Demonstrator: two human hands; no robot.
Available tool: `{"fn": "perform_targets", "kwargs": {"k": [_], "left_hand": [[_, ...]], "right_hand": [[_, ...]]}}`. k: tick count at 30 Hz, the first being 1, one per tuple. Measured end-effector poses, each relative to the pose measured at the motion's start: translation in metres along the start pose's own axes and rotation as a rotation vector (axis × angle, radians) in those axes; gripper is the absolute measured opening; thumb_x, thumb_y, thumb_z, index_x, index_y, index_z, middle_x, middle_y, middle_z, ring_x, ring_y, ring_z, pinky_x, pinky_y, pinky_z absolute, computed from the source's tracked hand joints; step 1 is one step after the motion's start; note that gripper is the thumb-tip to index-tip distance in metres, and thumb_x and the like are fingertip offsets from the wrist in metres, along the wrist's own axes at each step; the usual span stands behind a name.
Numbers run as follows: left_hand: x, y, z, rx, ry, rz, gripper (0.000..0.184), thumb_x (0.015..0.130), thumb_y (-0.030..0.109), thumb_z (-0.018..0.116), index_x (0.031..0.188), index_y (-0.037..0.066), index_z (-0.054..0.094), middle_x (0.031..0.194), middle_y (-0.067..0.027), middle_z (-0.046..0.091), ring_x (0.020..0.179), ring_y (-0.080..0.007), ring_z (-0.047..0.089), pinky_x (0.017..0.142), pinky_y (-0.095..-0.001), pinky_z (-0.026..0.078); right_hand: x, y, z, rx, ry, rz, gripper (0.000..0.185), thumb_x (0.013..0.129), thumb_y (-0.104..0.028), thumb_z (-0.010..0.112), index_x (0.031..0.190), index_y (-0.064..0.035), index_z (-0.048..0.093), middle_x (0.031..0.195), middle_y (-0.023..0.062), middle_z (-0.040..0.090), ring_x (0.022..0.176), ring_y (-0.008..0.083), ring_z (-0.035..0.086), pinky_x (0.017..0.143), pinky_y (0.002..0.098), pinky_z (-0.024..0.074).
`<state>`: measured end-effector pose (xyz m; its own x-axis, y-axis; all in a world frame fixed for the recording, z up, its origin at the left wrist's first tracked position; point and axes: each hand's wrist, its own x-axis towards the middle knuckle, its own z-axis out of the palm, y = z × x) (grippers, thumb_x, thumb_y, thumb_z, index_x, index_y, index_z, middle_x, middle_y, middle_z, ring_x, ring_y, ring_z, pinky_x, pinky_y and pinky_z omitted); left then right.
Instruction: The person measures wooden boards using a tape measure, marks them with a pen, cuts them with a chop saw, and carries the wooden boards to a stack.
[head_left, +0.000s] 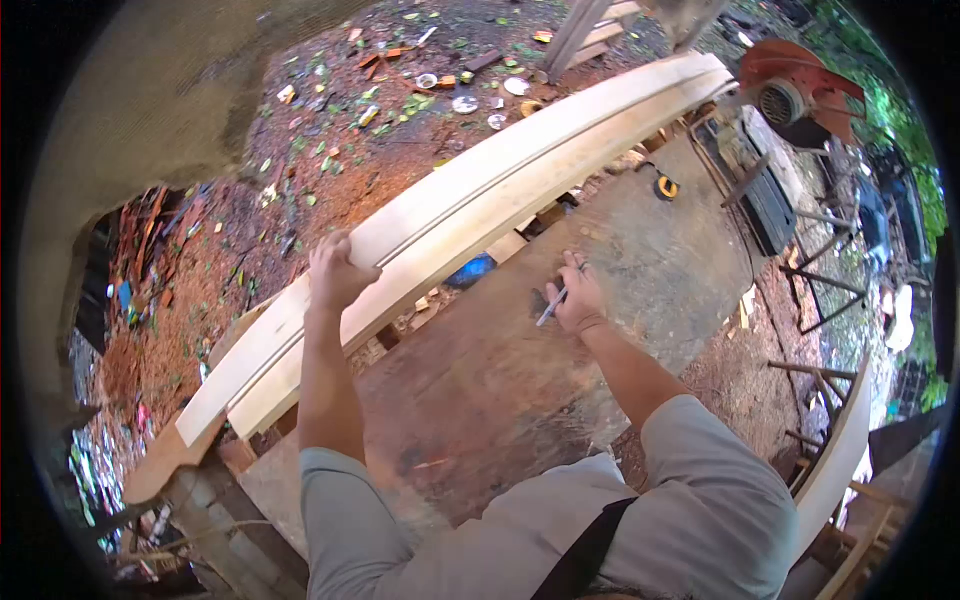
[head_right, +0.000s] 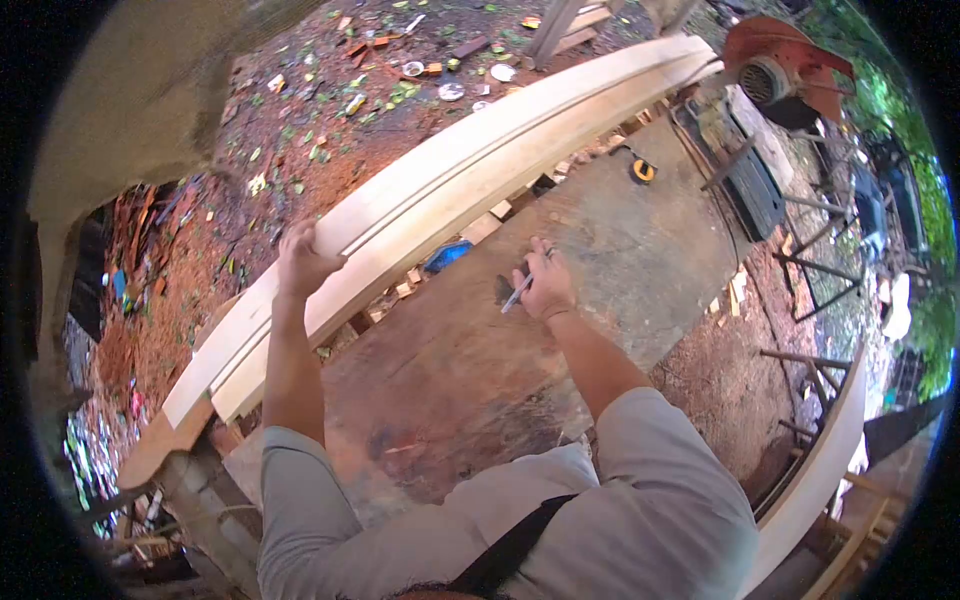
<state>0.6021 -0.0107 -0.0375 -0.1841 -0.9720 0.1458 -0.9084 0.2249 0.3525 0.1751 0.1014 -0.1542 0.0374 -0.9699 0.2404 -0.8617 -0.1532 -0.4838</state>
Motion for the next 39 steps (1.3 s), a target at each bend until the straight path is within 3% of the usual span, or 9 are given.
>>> {"fn": "perform_targets", "kwargs": {"k": [5,6,9,14,18,28,31,36,39], "left_hand": [[0.033,0.035,0.007,0.149,0.012,0.034,0.068,0.060,0.044,0.086,0.103,-0.005,0.067,0.144,-0.0170,0.050,0.134,-0.0336,0.045,0.112,-0.0455,0.034],[0.032,0.024,0.015,0.185,-0.125,-0.018,0.073,0.062,0.048,0.085,0.106,-0.007,0.067,0.152,-0.0170,0.040,0.139,-0.0336,0.038,0.115,-0.0461,0.030],[0.020,-0.021,0.047,-0.009,-0.269,-0.064,0.075,0.062,0.047,0.086,0.110,-0.008,0.066,0.150,-0.0170,0.043,0.137,-0.0345,0.041,0.114,-0.0455,0.033],[0.015,-0.029,0.065,-0.113,-0.036,0.029,0.052,0.071,0.025,0.081,0.107,-0.009,0.066,0.136,-0.0203,0.055,0.126,-0.0378,0.050,0.107,-0.0426,0.042],[0.024,-0.006,0.067,-0.241,-0.065,0.022,0.047,0.071,0.027,0.082,0.096,-0.010,0.067,0.134,-0.0211,0.057,0.123,-0.0382,0.053,0.105,-0.0433,0.043],[0.028,0.000,0.071,-0.101,-0.115,-0.037,0.054,0.072,0.035,0.080,0.098,-0.011,0.068,0.133,-0.0255,0.057,0.122,-0.0378,0.054,0.106,-0.0411,0.043],[0.010,0.022,0.069,0.002,0.080,-0.189,0.051,0.073,0.033,0.079,0.098,-0.010,0.069,0.130,-0.0254,0.059,0.121,-0.0378,0.056,0.105,-0.0412,0.044],[-0.125,0.019,0.127,-0.236,0.249,-0.181,0.045,0.075,0.020,0.076,0.108,-0.009,0.065,0.128,-0.0250,0.059,0.119,-0.0382,0.057,0.104,-0.0422,0.045],[-0.271,0.086,0.063,-0.037,0.216,-0.217,0.042,0.077,0.010,0.074,0.113,-0.009,0.063,0.125,-0.0236,0.059,0.112,-0.0388,0.059,0.098,-0.0422,0.049]], "right_hand": [[0.000,-0.001,-0.002,-0.022,0.021,-0.027,0.030,0.082,-0.024,0.071,0.100,-0.0039,0.057,0.138,0.0262,0.053,0.128,0.0467,0.047,0.109,0.0511,0.0380],[0.001,-0.002,-0.003,-0.034,0.026,-0.013,0.030,0.082,-0.024,0.071,0.100,-0.0039,0.057,0.138,0.0262,0.053,0.128,0.0467,0.047,0.109,0.0511,0.0380],[0.001,-0.004,-0.003,-0.023,0.002,-0.008,0.029,0.083,-0.024,0.069,0.100,-0.0043,0.057,0.139,0.0264,0.052,0.128,0.0466,0.047,0.109,0.0515,0.0376],[0.001,-0.005,-0.001,-0.096,0.009,-0.036,0.029,0.083,-0.024,0.069,0.101,-0.0053,0.056,0.139,0.0260,0.052,0.128,0.0461,0.047,0.109,0.0517,0.0378],[-0.001,-0.001,0.003,-0.068,0.018,-0.048,0.028,0.083,-0.024,0.069,0.101,-0.0061,0.056,0.140,0.0247,0.053,0.128,0.0458,0.047,0.108,0.0514,0.0384],[0.001,-0.004,-0.001,-0.077,-0.025,-0.001,0.027,0.083,-0.025,0.070,0.100,-0.0074,0.059,0.142,0.0210,0.053,0.128,0.0438,0.048,0.106,0.0507,0.0393],[0.002,-0.006,-0.003,-0.068,-0.014,0.006,0.026,0.083,-0.025,0.069,0.099,-0.0072,0.059,0.142,0.0198,0.053,0.128,0.0436,0.047,0.106,0.0509,0.0392],[0.000,0.004,0.008,-0.070,-0.008,-0.003,0.026,0.085,-0.027,0.067,0.099,-0.0066,0.059,0.143,0.0218,0.050,0.130,0.0443,0.046,0.106,0.0521,0.0389],[0.001,0.008,0.006,-0.085,-0.016,-0.090,0.031,0.087,-0.024,0.067,0.107,-0.0035,0.057,0.135,0.0250,0.054,0.121,0.0452,0.049,0.101,0.0514,0.0422]]}}
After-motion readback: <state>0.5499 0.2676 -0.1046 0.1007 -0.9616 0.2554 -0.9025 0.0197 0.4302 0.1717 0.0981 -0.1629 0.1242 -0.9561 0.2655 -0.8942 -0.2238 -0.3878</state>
